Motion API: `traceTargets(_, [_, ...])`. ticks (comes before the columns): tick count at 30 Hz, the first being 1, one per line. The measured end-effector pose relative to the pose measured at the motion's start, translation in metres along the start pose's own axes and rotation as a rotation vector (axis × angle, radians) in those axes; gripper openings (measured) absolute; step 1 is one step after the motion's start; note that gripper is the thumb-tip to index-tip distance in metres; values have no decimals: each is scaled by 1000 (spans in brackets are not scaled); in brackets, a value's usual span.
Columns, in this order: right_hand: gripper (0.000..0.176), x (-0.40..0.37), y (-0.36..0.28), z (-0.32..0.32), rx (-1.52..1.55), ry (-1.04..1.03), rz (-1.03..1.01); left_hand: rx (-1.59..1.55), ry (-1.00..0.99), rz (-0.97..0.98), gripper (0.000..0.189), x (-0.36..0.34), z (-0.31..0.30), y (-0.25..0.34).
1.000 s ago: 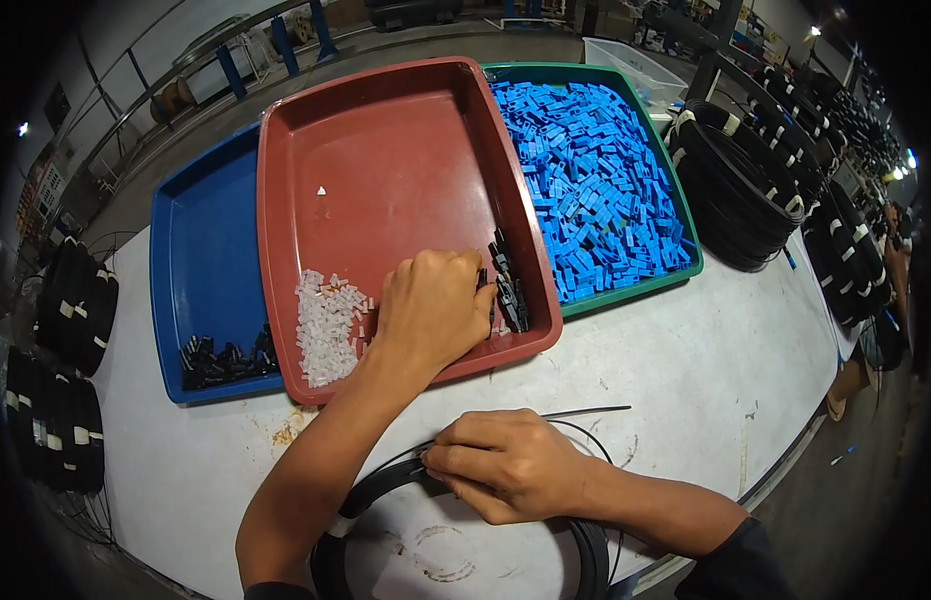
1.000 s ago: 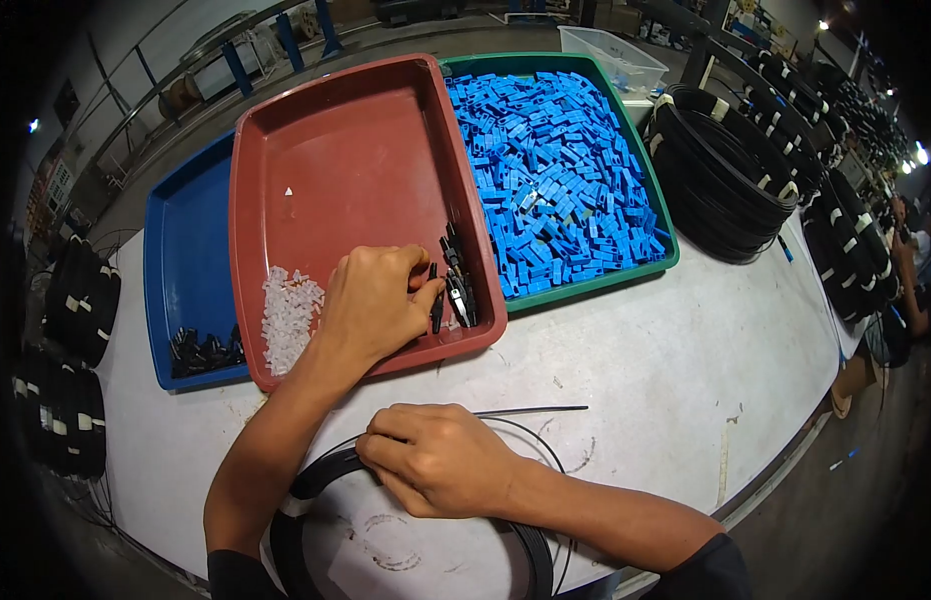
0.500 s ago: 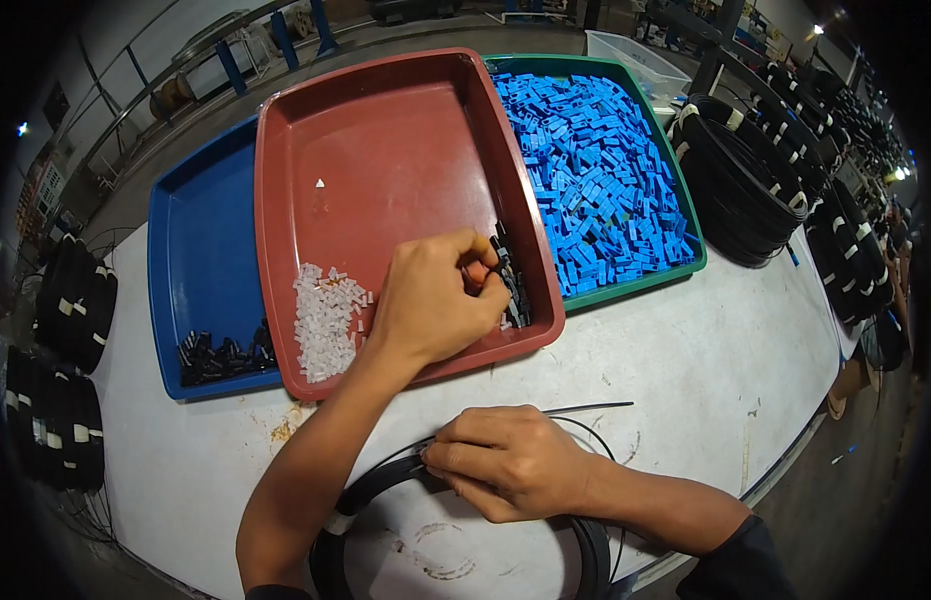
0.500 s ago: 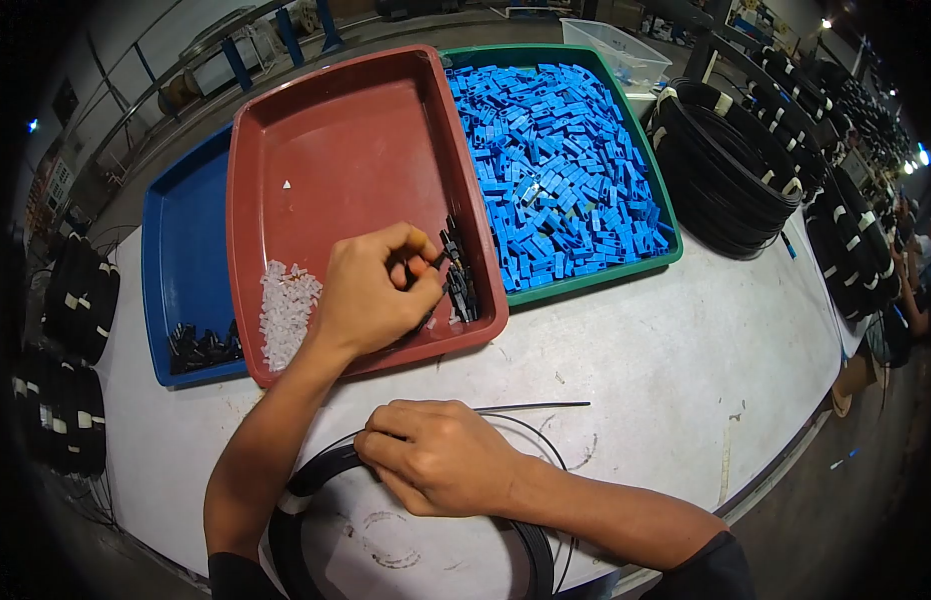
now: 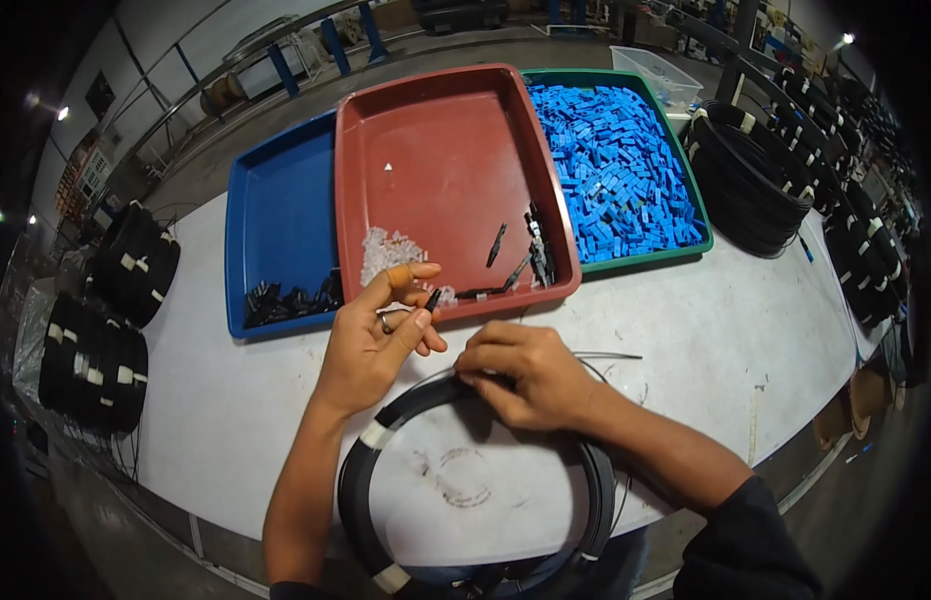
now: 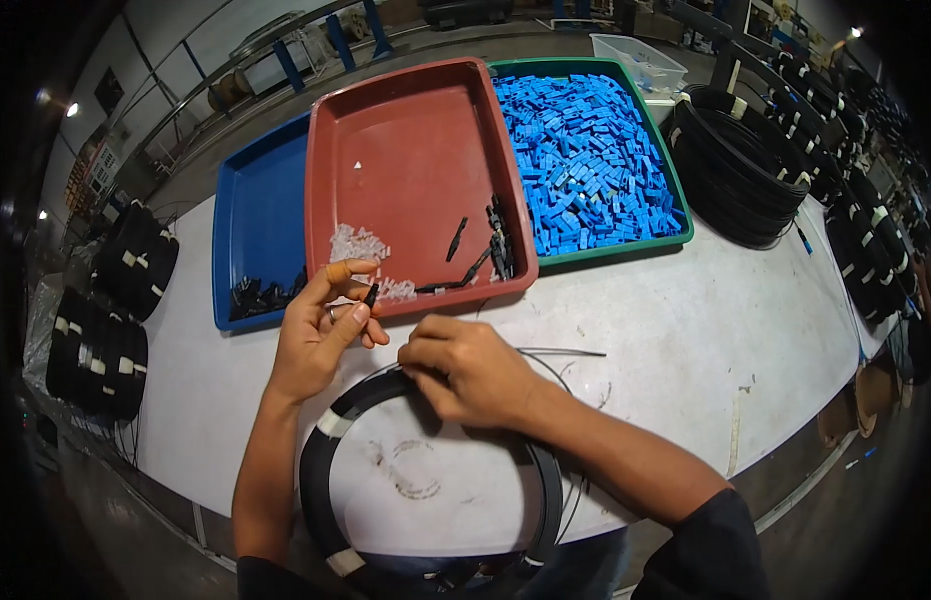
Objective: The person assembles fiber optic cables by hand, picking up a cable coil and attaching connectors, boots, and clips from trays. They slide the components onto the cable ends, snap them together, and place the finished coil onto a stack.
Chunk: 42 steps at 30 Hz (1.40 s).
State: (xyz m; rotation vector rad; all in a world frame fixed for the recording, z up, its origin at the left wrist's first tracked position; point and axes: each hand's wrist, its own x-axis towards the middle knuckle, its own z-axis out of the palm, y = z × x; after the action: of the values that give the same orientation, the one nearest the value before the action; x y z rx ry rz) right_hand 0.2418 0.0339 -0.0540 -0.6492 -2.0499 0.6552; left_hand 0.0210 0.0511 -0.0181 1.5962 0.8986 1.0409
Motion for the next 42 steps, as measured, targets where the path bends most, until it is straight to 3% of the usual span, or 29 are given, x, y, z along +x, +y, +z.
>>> traceTargets(10, [17, 4, -4, 1, -66, -38, -34, 32, 64, 212, 28, -30, 6, -22])
traceTargets(16, [21, 5, -11, -2, -98, -4, 23, 33, 113, 132, 28, -34, 6, -27])
traceTargets(19, [22, 5, -7, -1, -112, 36, -36, 298, 144, 346, 30, -33, 6, -28])
traceTargets(22, [23, 4, -12, -1, -96, 87, -11, 381, 185, 390, 27, -35, 6, -24])
traceTargets(42, [19, 3, -8, -1, -131, 94, -95, 438, 114, 425, 17, -36, 7, -20])
